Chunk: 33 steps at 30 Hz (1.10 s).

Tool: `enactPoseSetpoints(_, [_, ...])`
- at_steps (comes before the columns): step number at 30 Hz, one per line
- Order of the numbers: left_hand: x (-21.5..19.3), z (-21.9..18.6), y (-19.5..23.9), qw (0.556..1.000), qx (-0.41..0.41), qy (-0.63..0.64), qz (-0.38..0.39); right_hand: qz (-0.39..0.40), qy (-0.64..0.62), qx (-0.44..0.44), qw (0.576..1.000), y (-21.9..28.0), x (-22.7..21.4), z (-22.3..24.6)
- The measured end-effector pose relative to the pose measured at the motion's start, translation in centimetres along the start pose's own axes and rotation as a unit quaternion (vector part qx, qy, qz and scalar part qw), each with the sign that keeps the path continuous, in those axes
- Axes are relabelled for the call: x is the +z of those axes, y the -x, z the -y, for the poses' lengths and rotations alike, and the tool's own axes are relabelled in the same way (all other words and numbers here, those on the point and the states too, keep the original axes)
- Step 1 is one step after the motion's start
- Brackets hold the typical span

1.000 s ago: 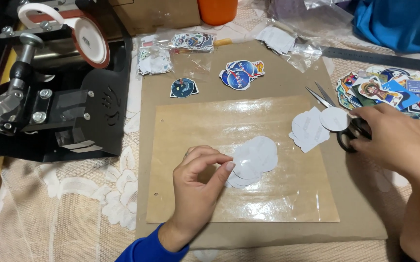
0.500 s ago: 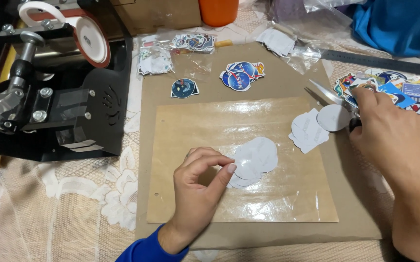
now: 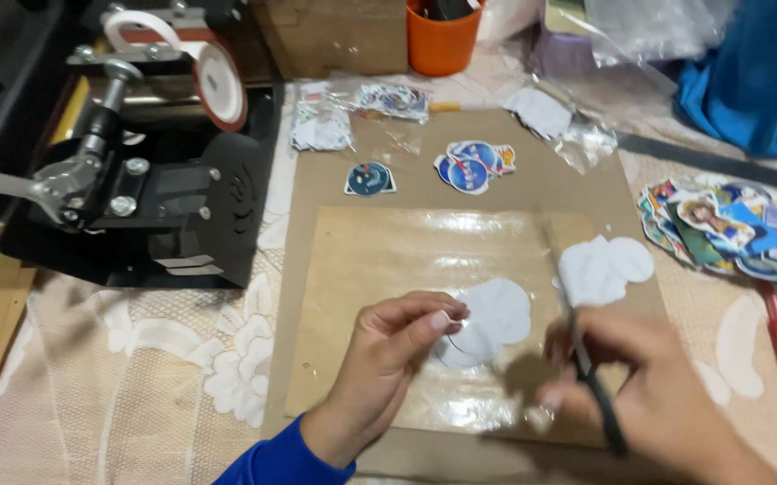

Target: The person is cutting small pieces of adhesive tape and applying them to the back of various stickers.

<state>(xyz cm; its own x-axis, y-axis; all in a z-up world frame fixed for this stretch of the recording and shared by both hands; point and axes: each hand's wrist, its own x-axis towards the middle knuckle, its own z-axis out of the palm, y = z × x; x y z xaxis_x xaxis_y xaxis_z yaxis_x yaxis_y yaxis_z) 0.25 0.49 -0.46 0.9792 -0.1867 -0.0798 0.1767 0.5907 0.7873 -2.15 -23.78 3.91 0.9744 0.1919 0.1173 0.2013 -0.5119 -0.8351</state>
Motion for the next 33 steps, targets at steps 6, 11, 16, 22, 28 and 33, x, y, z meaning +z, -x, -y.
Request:
enactPoseSetpoints(6, [0.5, -1.4, 0.1, 0.995, -0.079, 0.066, 0.004, 0.129, -0.088, 0.022, 0.988, 1.0, 4.4, 0.3])
enactPoseSetpoints(11, [0.6, -1.7, 0.2, 0.992, -0.117, 0.048, -0.022, 0.107, -0.101, -0.002, 0.989, 1.5, 5.4, -1.7])
enactPoseSetpoints(16, [0.4, -1.3, 0.2, 0.989, -0.131, 0.060, -0.046, 0.085, -0.086, -0.056, 0.991, 1.4, 5.8, -1.9])
enactPoseSetpoints(22, [0.3, -1.4, 0.0, 0.990, -0.122, 0.052, -0.042, 0.080, -0.094, -0.018, 0.992, 1.6, 6.0, -3.0])
enactPoseSetpoints(28, [0.3, -1.5, 0.0, 0.990, -0.123, 0.053, -0.037, 0.077, -0.088, -0.019, 0.993, 1.4, 5.9, -2.6])
enactPoseSetpoints(33, [0.3, -1.6, -0.1, 0.989, -0.126, 0.052, -0.047, 0.069, -0.071, -0.027, 0.995, 1.3, 5.9, -2.7])
